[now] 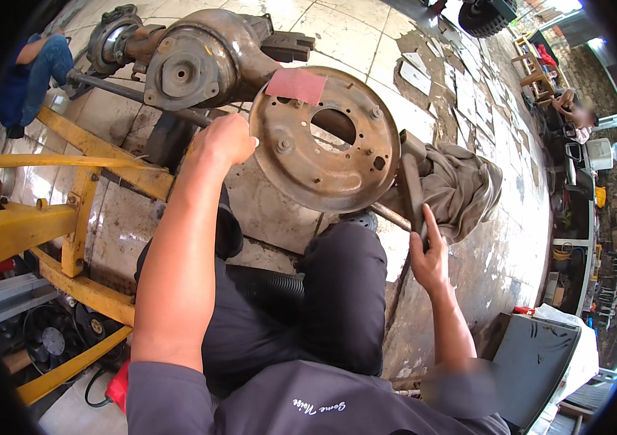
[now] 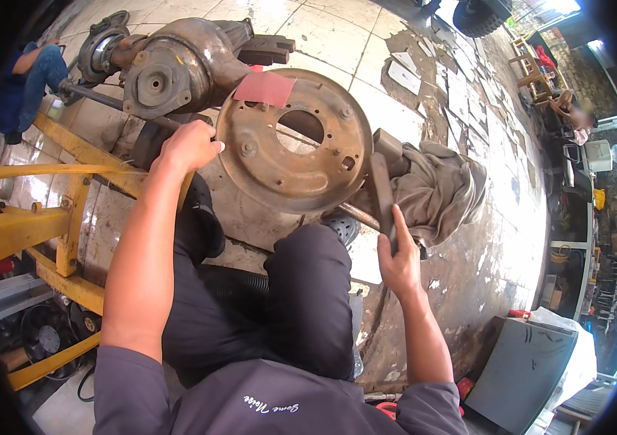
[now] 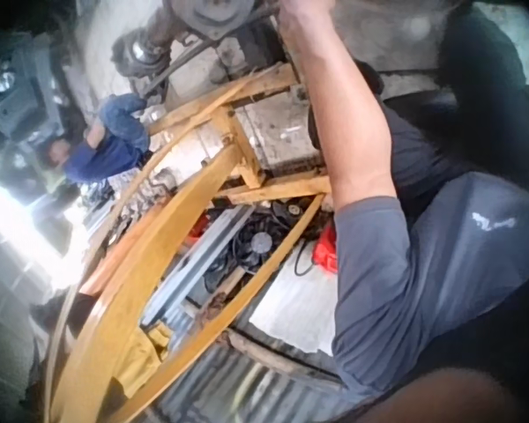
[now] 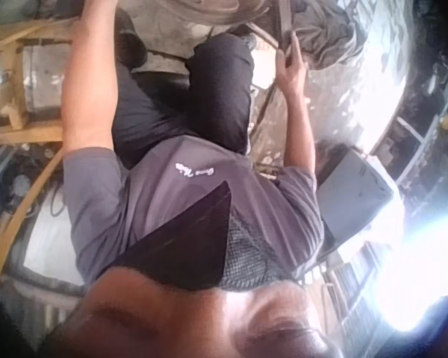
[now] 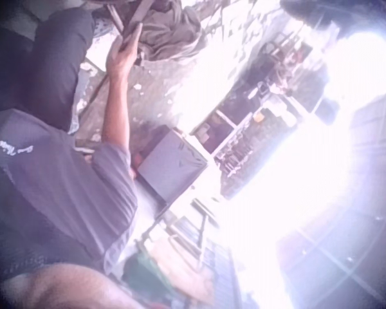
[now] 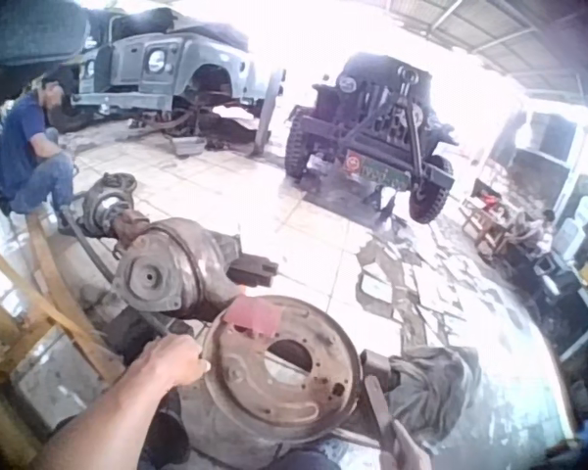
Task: The person scrubs a circular metal brake drum with a sanding block and wipes it with a cloth. The person repeatedly scrubs and wipes the surface to remove rust and debris.
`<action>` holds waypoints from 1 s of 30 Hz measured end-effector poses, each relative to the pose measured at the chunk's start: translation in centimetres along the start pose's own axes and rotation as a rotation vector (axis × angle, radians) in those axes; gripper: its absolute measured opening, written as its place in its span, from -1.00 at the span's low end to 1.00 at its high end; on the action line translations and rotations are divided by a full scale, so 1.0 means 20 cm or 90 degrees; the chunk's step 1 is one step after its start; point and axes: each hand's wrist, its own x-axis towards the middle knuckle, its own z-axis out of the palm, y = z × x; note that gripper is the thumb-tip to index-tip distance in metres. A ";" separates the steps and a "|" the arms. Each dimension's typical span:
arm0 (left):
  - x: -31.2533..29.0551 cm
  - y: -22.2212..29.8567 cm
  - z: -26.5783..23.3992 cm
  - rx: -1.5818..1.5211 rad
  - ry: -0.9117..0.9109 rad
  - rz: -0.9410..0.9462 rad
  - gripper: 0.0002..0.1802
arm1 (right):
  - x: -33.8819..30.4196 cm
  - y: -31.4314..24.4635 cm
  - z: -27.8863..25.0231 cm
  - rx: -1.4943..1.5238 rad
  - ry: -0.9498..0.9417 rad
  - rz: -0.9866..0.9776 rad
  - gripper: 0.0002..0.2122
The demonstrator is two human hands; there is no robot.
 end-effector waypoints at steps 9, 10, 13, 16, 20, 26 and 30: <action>0.03 0.03 0.00 0.028 0.003 0.001 -0.66 | 0.43 -0.02 0.19 -0.077 0.079 -0.017 -0.42; 0.03 0.02 0.00 0.027 0.001 -0.002 -0.66 | 0.50 -0.04 0.20 -0.087 0.082 -0.014 -0.43; 0.03 0.01 0.01 0.023 0.006 0.016 -0.67 | 0.47 -0.06 0.23 -0.121 0.066 -0.023 -0.42; 0.03 0.00 0.02 0.018 0.013 0.018 -0.66 | 0.23 -0.04 0.17 -0.064 0.049 -0.027 -0.39; 0.01 0.00 0.02 0.007 0.015 -0.002 -0.66 | 0.06 -0.09 0.13 -0.102 0.014 -0.022 -0.39; 0.04 0.02 -0.01 0.016 -0.009 0.018 -0.64 | 0.55 0.01 0.15 -0.124 0.050 -0.042 -0.41; 0.05 -0.02 0.03 0.010 0.009 0.011 -0.63 | 0.46 -0.06 0.04 -0.024 0.012 -0.014 -0.37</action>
